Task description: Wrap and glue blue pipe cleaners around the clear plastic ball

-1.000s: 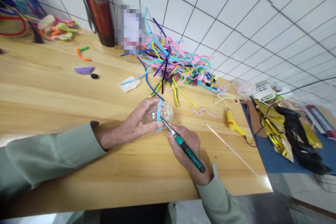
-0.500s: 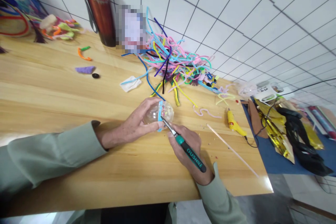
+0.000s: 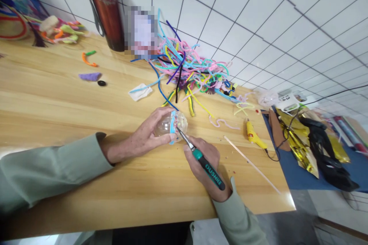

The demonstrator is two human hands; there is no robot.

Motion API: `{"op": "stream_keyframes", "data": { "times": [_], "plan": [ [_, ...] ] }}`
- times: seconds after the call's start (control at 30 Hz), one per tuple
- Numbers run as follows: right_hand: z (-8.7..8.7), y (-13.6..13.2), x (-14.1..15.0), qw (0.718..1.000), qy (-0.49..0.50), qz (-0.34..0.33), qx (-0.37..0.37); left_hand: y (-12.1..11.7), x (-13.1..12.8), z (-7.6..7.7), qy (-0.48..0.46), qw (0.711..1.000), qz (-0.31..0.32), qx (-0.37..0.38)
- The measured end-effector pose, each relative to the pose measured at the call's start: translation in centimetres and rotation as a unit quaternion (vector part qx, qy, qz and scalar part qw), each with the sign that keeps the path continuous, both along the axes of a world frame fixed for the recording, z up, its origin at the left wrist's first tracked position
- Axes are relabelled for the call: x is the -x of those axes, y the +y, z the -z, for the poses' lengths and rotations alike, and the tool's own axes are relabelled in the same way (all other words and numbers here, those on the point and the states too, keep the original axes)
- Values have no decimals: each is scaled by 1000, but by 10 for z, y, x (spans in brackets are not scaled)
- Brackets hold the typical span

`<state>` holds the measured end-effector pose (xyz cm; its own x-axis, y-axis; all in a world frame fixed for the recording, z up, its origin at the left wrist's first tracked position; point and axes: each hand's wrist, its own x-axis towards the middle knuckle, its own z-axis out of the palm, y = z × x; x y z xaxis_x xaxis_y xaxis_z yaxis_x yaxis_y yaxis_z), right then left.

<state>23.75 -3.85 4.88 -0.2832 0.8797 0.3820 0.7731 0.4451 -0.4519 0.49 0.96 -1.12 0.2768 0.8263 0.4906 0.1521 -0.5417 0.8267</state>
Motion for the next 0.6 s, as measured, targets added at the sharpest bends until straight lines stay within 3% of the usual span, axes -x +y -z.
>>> {"op": "stream_keyframes", "data": {
  "times": [0.2, 0.43, 0.5, 0.6],
  "plan": [
    [2, 2, 1, 999, 15, -42, -20, -1, 1, -1, 3, 1000, -4, 2],
    [2, 2, 4, 997, 55, -40, -25, -2, 1, -3, -12, 1000, 0, 18],
    [1, 1, 4, 996, 78, -41, -11, -2, 3, -4, -8, 1000, 3, 25],
    [3, 1, 1, 983, 174, 17, 59, -5, 6, -6, 7, 999, -5, 53]
  ]
}}
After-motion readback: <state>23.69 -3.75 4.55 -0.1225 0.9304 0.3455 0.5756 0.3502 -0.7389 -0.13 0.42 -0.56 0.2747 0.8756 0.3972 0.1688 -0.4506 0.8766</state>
